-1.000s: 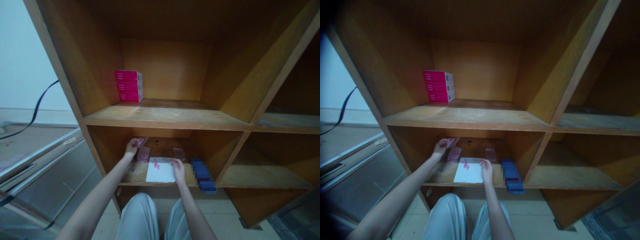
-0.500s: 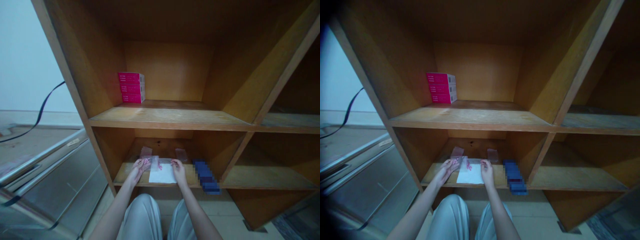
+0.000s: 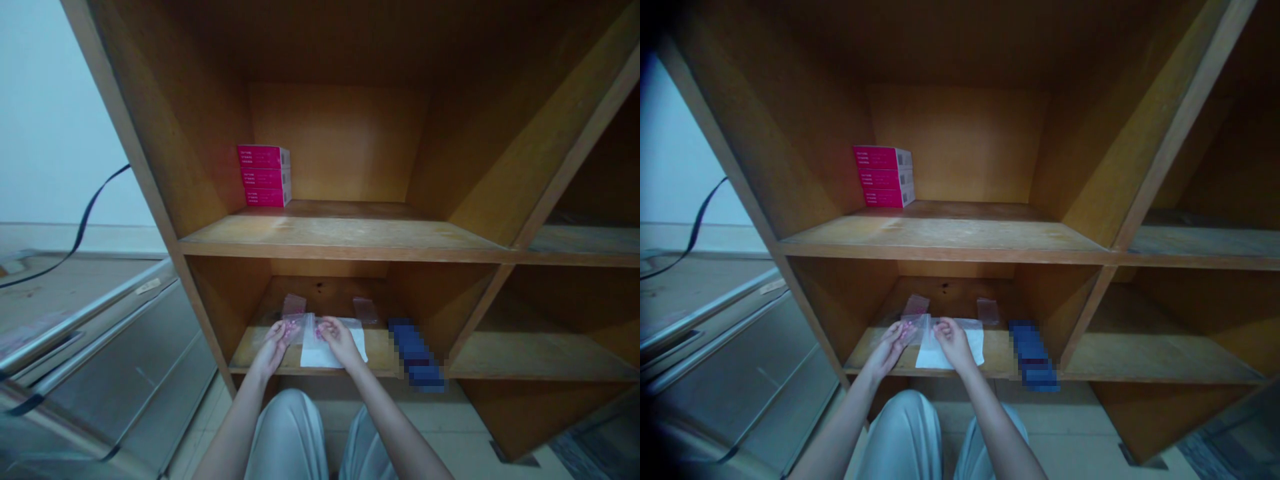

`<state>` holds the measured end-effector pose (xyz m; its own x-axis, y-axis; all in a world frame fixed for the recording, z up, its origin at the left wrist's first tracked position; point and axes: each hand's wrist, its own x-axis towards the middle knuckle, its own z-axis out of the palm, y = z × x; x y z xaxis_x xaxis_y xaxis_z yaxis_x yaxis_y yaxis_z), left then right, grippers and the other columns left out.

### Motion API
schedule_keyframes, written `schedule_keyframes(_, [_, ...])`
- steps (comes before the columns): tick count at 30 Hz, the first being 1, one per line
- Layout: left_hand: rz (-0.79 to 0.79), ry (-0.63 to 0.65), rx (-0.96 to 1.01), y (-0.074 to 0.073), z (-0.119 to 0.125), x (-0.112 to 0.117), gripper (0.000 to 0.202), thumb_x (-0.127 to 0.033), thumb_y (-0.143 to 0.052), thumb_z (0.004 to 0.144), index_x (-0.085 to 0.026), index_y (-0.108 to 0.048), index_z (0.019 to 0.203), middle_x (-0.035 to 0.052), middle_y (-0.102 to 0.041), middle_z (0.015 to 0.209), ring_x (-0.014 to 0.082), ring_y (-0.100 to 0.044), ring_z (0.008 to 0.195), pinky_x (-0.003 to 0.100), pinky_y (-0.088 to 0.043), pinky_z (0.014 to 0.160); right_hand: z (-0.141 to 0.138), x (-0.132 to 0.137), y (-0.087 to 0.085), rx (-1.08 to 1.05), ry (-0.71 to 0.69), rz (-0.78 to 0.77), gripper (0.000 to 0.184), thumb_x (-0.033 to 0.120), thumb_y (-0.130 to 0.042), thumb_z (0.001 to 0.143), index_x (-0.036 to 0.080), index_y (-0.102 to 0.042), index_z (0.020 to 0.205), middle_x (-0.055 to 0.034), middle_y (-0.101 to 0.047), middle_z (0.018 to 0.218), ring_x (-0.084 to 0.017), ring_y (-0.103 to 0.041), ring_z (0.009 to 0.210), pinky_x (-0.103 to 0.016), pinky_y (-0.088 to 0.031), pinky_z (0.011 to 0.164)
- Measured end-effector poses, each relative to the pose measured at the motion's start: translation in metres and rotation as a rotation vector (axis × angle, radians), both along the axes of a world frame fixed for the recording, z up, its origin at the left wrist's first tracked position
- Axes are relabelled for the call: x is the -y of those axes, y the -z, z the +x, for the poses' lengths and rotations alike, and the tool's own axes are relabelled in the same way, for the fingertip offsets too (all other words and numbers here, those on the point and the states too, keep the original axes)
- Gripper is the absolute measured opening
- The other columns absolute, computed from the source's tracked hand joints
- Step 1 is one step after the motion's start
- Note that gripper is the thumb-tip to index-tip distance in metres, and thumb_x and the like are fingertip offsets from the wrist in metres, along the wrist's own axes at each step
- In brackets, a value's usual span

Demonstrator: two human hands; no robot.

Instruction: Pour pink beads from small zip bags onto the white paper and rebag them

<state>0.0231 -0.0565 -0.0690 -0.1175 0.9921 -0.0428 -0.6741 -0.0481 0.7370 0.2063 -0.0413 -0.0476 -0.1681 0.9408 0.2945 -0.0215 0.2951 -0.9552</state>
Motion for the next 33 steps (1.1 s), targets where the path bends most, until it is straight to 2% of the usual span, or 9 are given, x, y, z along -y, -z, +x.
schedule_keyframes(4, [0.005, -0.010, 0.003, 0.002, 0.000, 0.000, 0.007, -0.010, -0.058, 0.071, -0.015, -0.056, 0.075, 0.0022, -0.063, 0.079, 0.0128, -0.061, 0.081, 0.029, -0.046, 0.085, -0.012, 0.001, -0.002, -0.017, -0.117, -0.072, 0.017, 0.029, -0.056, 0.068, 0.016, -0.059, 0.079, -0.0004, -0.060, 0.061, -0.013, -0.055, 0.055, -0.024, -0.043, 0.054])
schedule_keyframes(10, [0.022, -0.051, 0.050, 0.002, 0.000, 0.001, 0.012, -0.013, -0.060, 0.069, -0.016, -0.052, 0.078, 0.0013, -0.063, 0.078, 0.0120, -0.062, 0.076, 0.028, -0.047, 0.081, -0.017, 0.002, -0.014, 0.058, -0.089, -0.070, 0.016, 0.030, -0.051, 0.070, 0.015, -0.057, 0.067, 0.0014, -0.055, 0.051, -0.010, -0.051, 0.049, -0.021, -0.041, 0.050])
schedule_keyframes(14, [0.023, -0.124, 0.011, -0.005, 0.004, 0.005, 0.030, -0.013, -0.065, 0.065, -0.021, -0.047, 0.088, -0.0005, -0.063, 0.079, 0.0136, -0.062, 0.077, 0.030, -0.047, 0.079, -0.018, 0.002, -0.018, 0.086, -0.090, -0.098, 0.015, 0.027, -0.050, 0.069, 0.014, -0.057, 0.067, 0.0014, -0.054, 0.050, -0.010, -0.050, 0.048, -0.021, -0.040, 0.050])
schedule_keyframes(16, [0.041, -0.140, -0.039, -0.008, 0.005, 0.008, 0.042, -0.011, -0.067, 0.061, -0.025, -0.043, 0.093, -0.0023, -0.063, 0.080, 0.0131, -0.062, 0.078, 0.028, -0.047, 0.078, -0.018, 0.000, -0.018, 0.093, -0.103, -0.109, 0.013, 0.025, -0.049, 0.068, 0.014, -0.056, 0.067, 0.0013, -0.054, 0.050, -0.010, -0.050, 0.047, -0.021, -0.040, 0.050])
schedule_keyframes(18, [0.056, -0.126, -0.090, -0.009, 0.006, 0.011, 0.046, -0.010, -0.068, 0.058, -0.026, -0.044, 0.093, -0.0030, -0.062, 0.083, 0.0123, -0.062, 0.078, 0.025, -0.046, 0.075, -0.018, -0.002, -0.018, 0.107, -0.107, -0.121, 0.011, 0.022, -0.049, 0.068, 0.014, -0.056, 0.066, 0.0014, -0.053, 0.050, -0.010, -0.049, 0.047, -0.021, -0.039, 0.050])
schedule_keyframes(22, [0.026, -0.108, -0.214, -0.009, 0.004, 0.012, 0.027, -0.013, -0.068, 0.056, -0.019, -0.056, 0.079, -0.0005, -0.060, 0.080, 0.0126, -0.059, 0.077, 0.020, -0.044, 0.067, -0.020, -0.004, -0.019, 0.148, -0.116, -0.129, 0.010, 0.018, -0.047, 0.067, 0.014, -0.056, 0.066, 0.0017, -0.053, 0.049, -0.010, -0.049, 0.046, -0.021, -0.038, 0.050])
schedule_keyframes(26, [0.022, -0.134, -0.389, -0.004, 0.004, 0.011, 0.009, -0.015, -0.064, 0.056, -0.014, -0.065, 0.065, 0.0039, -0.059, 0.084, 0.0138, -0.056, 0.076, 0.021, -0.041, 0.064, -0.025, -0.002, -0.023, 0.194, -0.142, -0.129, 0.012, 0.016, -0.046, 0.068, 0.013, -0.058, 0.067, 0.0015, -0.054, 0.050, -0.009, -0.048, 0.046, -0.019, -0.037, 0.048])
schedule_keyframes(30, [0.088, -0.152, -0.519, 0.000, 0.006, 0.009, 0.008, -0.015, -0.061, 0.057, -0.016, -0.068, 0.062, 0.0060, -0.056, 0.098, 0.0184, -0.053, 0.089, 0.024, -0.041, 0.069, -0.032, 0.001, -0.027, 0.217, -0.159, -0.125, 0.014, 0.013, -0.044, 0.068, 0.013, -0.058, 0.065, 0.0018, -0.053, 0.050, -0.008, -0.048, 0.046, -0.018, -0.036, 0.047])
schedule_keyframes(33, [0.112, -0.140, -0.517, 0.000, 0.006, 0.009, 0.010, -0.018, -0.063, 0.058, -0.016, -0.069, 0.066, 0.0065, -0.055, 0.099, 0.0200, -0.050, 0.095, 0.025, -0.040, 0.075, -0.035, 0.003, -0.028, 0.214, -0.169, -0.112, 0.015, 0.012, -0.044, 0.069, 0.013, -0.058, 0.064, 0.0015, -0.054, 0.051, -0.008, -0.048, 0.047, -0.018, -0.036, 0.047])
